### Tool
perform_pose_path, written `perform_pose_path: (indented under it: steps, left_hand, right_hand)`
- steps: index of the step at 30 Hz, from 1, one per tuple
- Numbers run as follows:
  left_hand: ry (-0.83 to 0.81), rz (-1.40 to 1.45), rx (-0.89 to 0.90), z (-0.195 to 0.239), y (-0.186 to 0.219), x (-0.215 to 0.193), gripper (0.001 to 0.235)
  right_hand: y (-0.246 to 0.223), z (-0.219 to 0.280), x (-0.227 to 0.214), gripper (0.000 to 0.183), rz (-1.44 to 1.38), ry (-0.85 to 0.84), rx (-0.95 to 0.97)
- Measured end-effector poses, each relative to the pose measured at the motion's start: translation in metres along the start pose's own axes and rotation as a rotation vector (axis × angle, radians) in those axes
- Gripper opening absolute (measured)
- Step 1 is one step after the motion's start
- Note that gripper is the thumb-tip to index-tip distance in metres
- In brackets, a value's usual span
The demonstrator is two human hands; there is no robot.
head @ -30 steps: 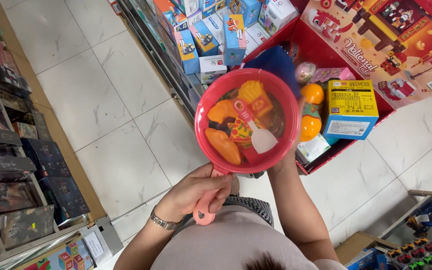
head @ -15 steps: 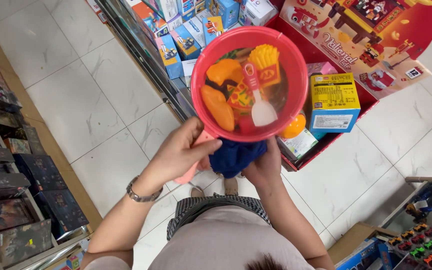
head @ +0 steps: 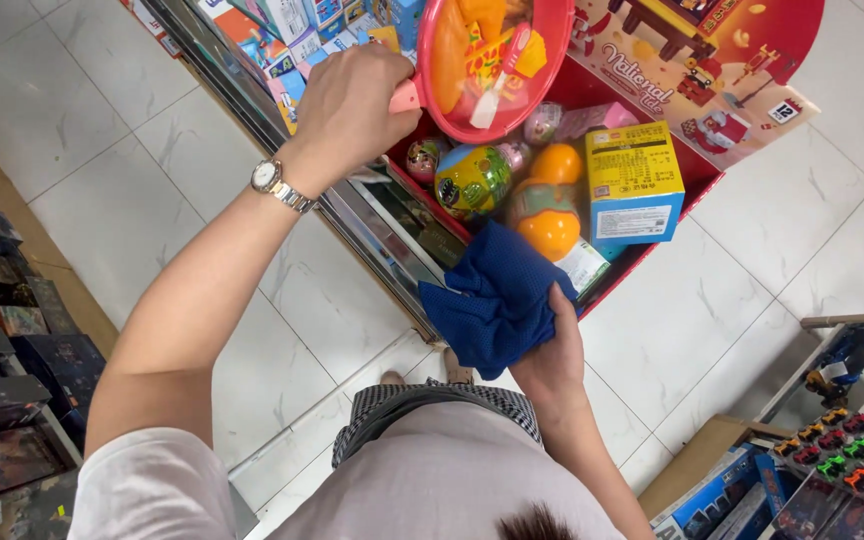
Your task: Cleaning and wiping down various toy boxes and play sets with a blue cloth on store shelves.
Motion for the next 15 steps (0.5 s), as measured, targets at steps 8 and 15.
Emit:
perform_pose_path:
  steps: [8, 15]
  left_hand:
    - [0.006, -0.153, 0.197, -0.007, -0.034, 0.051, 0.021]
    - [0.089, -0.185, 0.057, 0.007, -0.022, 0.052, 0.054]
  right_hand:
    - [-0.001, 0.015, -0.018, 0.06, 0.045, 0.124, -0.003]
    - [0.003, 0.016, -0.022, 0.061, 0.063, 0.126, 0.015]
Point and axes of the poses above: each hand's wrist, its own z-axis away from the middle knuckle, its own x-axis out of the palm, y = z × x, the point moved 4 cm from there along -z, towards the middle knuckle, and after that the axes turned 9 degrees about z, right-handed, at the moved point
